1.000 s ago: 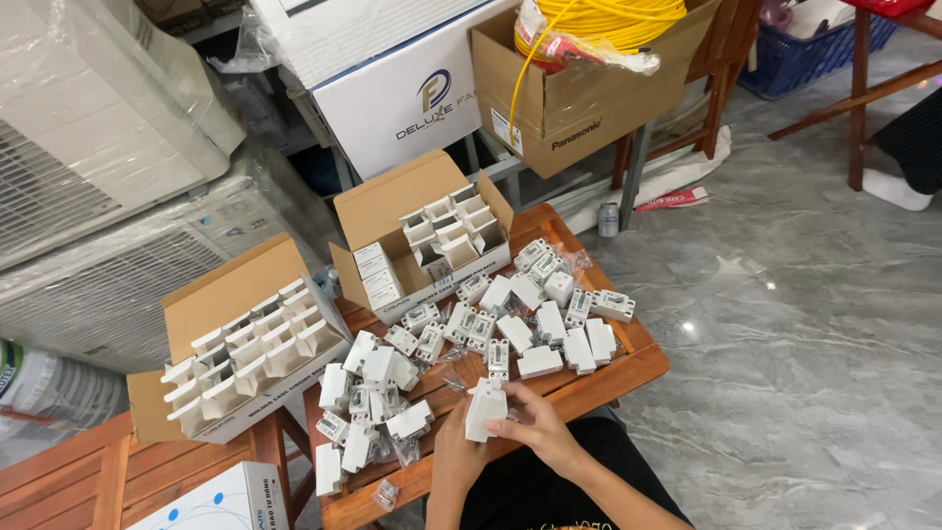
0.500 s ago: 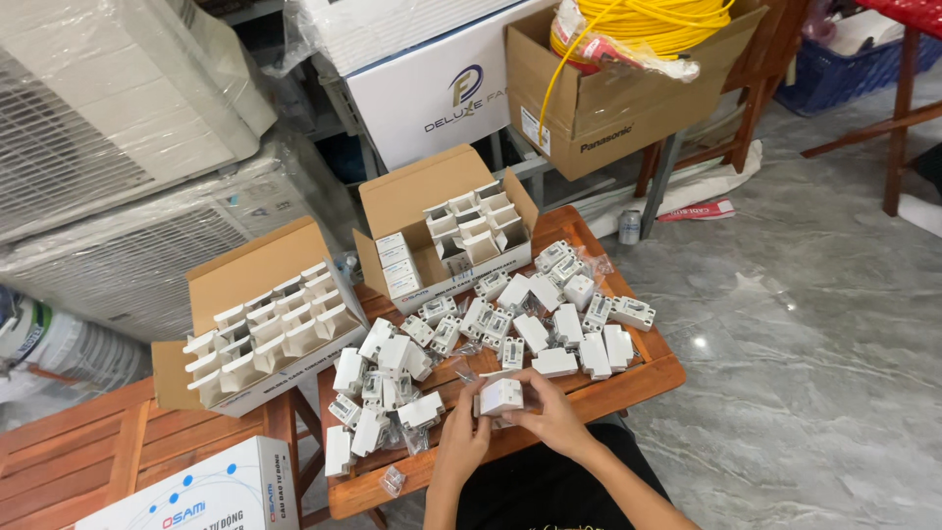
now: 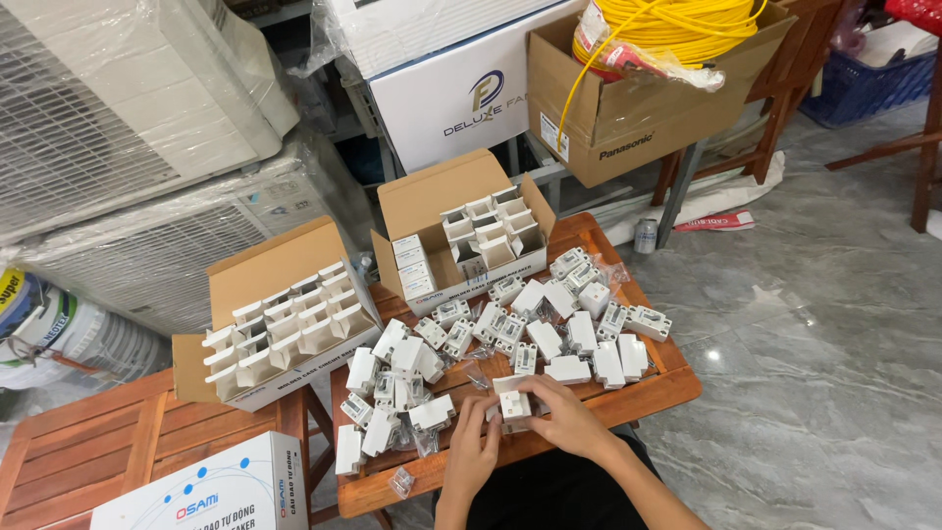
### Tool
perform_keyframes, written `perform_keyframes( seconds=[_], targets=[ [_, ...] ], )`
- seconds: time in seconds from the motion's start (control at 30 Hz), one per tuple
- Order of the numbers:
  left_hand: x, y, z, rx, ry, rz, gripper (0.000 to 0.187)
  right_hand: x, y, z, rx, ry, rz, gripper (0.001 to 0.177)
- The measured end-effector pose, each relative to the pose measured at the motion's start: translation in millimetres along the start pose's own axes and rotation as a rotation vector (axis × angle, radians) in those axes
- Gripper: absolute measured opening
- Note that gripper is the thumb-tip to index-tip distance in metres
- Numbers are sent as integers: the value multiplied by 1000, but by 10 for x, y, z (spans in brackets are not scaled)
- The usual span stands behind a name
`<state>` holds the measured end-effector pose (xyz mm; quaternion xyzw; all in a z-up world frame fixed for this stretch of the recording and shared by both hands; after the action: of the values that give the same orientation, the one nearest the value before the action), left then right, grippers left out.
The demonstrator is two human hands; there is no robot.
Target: The person sorts circuit breakers on a wooden table, picking them up from a pile and placing them into cardboard boxes.
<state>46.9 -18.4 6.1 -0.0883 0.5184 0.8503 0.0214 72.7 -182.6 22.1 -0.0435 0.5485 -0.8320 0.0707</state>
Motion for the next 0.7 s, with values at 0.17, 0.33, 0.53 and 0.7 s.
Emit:
perform_keyframes(
  seconds=[0.17, 0.33, 0.53, 0.7],
  targets=[
    [17, -21, -5, 31, -29, 10, 41, -28, 105, -48, 97, -40, -22, 39],
    [52, -296, -77, -25, -93, 61, 54, -71, 113, 1, 58, -33, -57, 42],
    [-6, -669, -164, 29, -91, 93, 51, -27, 22, -53, 24, -69, -2, 35],
    [-26, -767, -193, 55, -29, 56, 48, 19, 52, -45, 4, -73, 50, 36]
  ],
)
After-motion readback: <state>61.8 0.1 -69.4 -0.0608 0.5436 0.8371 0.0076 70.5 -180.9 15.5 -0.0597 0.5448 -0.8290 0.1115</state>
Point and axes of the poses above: each hand's wrist, its own x-axis away from the middle knuckle, its own z-axis out of the back of the hand, y = z × x, the point moved 10 cm from there along -x, towards the middle knuckle, and after that the axes turned 15 degrees about y, right-handed, at the moved point
